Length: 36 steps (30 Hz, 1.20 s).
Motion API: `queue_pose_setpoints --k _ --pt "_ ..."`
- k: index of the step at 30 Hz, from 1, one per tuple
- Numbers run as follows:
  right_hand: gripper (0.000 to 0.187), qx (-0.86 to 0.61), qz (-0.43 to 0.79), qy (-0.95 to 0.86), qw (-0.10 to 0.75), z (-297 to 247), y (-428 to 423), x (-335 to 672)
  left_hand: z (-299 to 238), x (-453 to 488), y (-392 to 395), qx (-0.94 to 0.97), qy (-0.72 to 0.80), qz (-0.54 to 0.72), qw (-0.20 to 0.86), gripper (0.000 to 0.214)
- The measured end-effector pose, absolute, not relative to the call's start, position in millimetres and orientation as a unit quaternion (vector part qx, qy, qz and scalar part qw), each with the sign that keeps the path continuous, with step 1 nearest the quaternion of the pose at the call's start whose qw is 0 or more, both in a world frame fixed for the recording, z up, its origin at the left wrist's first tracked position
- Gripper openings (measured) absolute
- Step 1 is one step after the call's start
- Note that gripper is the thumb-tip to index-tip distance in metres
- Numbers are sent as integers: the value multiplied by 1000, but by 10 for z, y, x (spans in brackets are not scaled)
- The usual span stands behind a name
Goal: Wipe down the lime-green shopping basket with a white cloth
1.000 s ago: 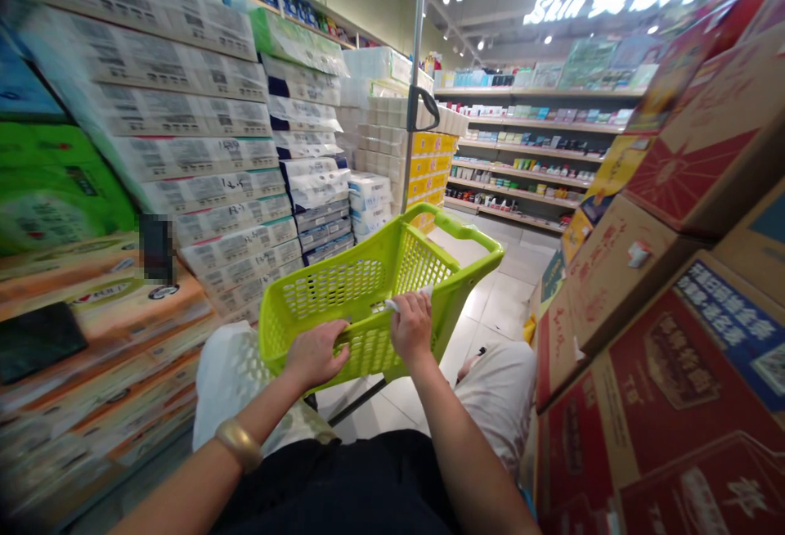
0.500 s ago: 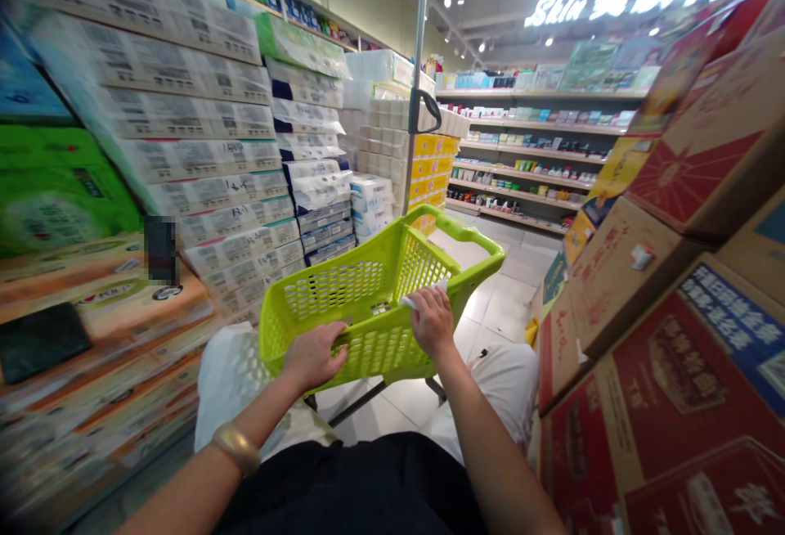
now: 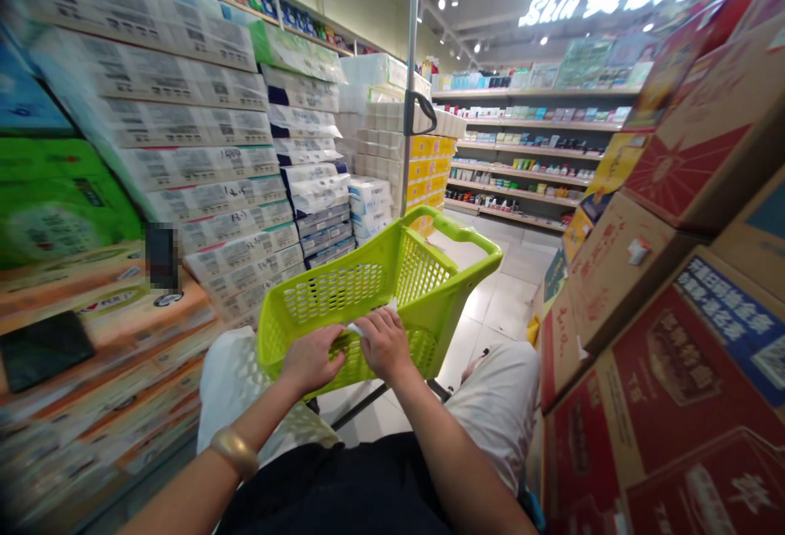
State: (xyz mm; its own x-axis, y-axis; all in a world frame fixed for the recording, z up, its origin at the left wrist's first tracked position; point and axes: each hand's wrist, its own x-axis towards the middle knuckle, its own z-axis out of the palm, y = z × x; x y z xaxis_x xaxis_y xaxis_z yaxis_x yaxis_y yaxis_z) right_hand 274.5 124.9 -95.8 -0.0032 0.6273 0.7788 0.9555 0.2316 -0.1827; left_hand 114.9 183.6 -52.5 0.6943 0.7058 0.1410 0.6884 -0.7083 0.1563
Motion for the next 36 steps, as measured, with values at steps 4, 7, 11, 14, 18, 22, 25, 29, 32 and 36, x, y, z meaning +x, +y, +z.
queue_pose_setpoints --k 4,7,11,14,18,22,25,29,32,36 --pt "26 -608 -244 -652 382 -811 1117 3282 -536 1147 1839 917 382 100 47 30" --pt "25 -629 -278 -607 398 -734 1056 3573 -538 1169 1829 916 384 103 48 30" --pt "23 -648 -278 -561 434 -789 1113 3409 -537 1202 1815 916 385 100 49 30" --pt "24 -629 -237 -597 437 -913 1211 2983 -538 1207 1812 918 381 100 49 31" --pt "25 -593 -209 -648 429 -983 1274 2646 -541 1179 1822 919 379 95 45 30" --pt "26 -586 -218 -680 384 -886 1196 2940 -536 1143 1831 919 380 98 46 31" --pt "26 -609 -247 -648 385 -798 1114 3300 -531 1145 1825 917 385 98 45 31" --pt "24 -638 -266 -592 415 -789 1108 3399 -540 1178 1811 916 388 96 45 31" --pt "23 -647 -248 -570 442 -879 1173 3114 -556 1193 1811 916 386 99 43 32" --pt "27 -613 -207 -623 440 -985 1235 2720 -565 1173 1823 919 378 100 41 32"
